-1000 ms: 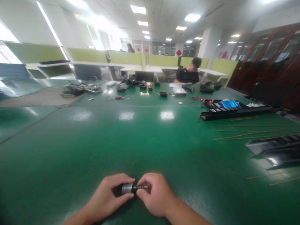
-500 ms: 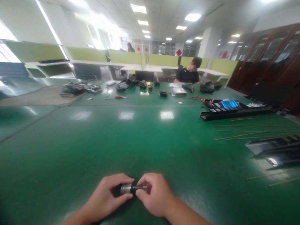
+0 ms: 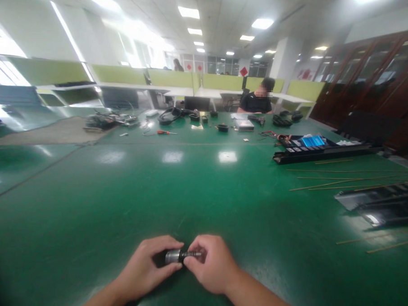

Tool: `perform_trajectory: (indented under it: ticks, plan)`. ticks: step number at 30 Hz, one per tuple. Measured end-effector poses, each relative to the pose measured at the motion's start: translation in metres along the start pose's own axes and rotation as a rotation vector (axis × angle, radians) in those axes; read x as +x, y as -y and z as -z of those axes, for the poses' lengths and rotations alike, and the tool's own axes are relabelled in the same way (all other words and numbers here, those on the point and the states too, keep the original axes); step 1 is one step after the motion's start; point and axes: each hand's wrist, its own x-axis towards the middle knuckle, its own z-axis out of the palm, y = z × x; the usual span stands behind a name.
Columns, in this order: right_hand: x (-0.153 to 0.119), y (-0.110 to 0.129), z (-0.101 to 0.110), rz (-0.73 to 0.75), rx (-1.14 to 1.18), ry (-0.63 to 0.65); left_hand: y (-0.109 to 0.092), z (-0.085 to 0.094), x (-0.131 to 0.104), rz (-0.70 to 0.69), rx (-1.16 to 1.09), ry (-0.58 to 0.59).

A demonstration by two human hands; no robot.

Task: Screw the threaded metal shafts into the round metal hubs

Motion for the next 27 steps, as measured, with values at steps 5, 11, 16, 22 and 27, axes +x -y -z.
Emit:
perform_trajectory:
  ticks: [5, 11, 16, 22, 27]
  plan:
    - [0.0004, 0.0011, 0.0007, -0.009, 0.018, -0.006, 0.0015, 0.0007, -0.0006, -0.004, 0.016, -0.008]
    - [-0.0007, 0.0009, -0.0001, -0.021, 0.04, -0.012, 0.0031, 0.0008, -0.0008, -0.053, 0.028, -0.047]
    - [0.0002, -0.0009, 0.0001, -0.044, 0.086, -0.007, 0.002, 0.0011, 0.0001, -0.092, 0.054, -0.089]
    - [0.0012, -0.0001, 0.002, -0.04, 0.106, -0.008, 0.0025, 0.0007, -0.0014, -0.094, 0.099, -0.107]
    - [0.0015, 0.0004, 0.002, -0.042, 0.126, -0.001, 0.0068, -0.0002, -0.0038, -0.068, 0.132, -0.111]
